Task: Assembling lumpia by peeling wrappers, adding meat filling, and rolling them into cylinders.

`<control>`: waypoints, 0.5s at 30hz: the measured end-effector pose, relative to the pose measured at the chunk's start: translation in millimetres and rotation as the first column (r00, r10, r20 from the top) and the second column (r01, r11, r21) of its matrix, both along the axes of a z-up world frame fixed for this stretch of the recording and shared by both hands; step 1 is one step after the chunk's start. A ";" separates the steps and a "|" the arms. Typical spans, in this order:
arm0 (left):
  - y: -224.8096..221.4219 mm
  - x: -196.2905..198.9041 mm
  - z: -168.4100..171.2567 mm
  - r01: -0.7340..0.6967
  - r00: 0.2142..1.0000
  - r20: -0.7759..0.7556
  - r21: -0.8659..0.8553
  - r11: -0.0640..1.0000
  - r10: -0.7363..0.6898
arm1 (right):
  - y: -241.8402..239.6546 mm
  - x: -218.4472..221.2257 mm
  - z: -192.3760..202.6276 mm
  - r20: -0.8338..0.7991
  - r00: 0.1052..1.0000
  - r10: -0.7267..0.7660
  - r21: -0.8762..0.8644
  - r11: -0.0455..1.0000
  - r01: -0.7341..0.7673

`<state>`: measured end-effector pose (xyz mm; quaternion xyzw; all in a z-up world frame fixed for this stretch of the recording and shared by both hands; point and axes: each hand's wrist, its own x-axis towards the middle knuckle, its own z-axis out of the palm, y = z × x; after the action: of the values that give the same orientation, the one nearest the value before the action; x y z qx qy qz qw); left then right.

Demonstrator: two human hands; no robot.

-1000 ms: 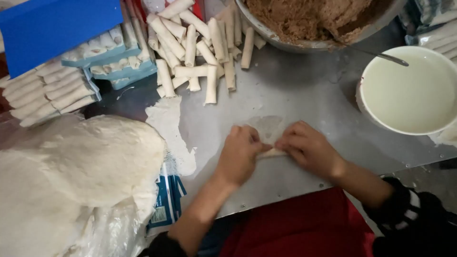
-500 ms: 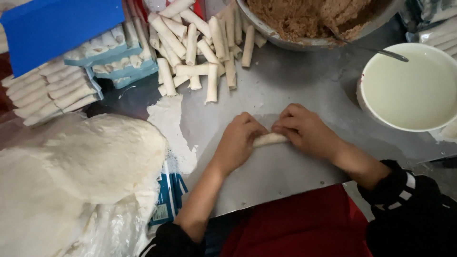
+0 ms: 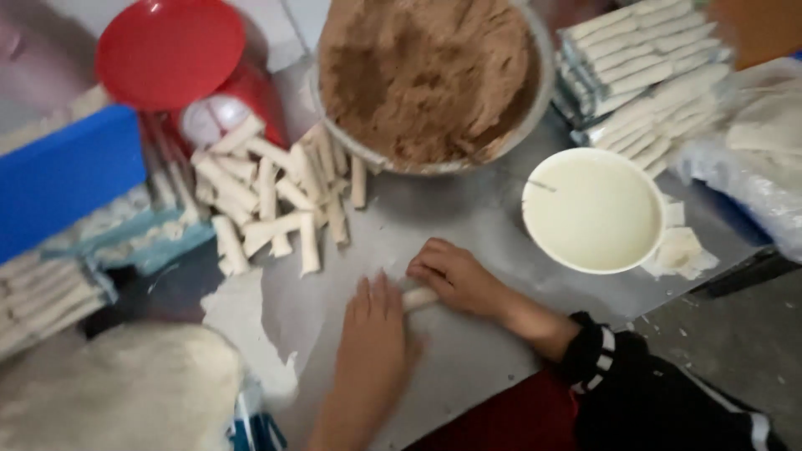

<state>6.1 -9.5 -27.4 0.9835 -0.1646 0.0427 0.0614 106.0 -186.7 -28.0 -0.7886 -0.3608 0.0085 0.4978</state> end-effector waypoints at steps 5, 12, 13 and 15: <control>-13.7 0.4 -6.8 0.014 0.995 -0.101 -0.104 0.995 -0.024 | 0.7 -4.5 8.0 -0.257 0.942 -0.216 0.152 0.954 0.260; 21.1 67.7 9.1 0.127 0.991 0.007 -0.342 0.931 -0.133 | 6.2 -5.9 9.9 0.048 0.974 -0.220 0.157 0.965 0.210; 20.8 66.1 24.2 0.113 0.993 -0.002 -0.339 0.934 -0.121 | 6.2 -7.9 14.8 0.039 0.977 -0.208 0.158 0.967 0.199; 23.0 61.5 53.1 -0.350 0.893 -0.447 -0.619 0.703 0.050 | 9.5 -12.3 23.0 0.092 0.995 -0.029 0.057 0.998 0.024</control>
<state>67.6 13.5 25.8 0.8896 -0.0107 -0.0935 0.4469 93.7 -177.1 -5.0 -0.7786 -0.3731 -0.0450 0.5025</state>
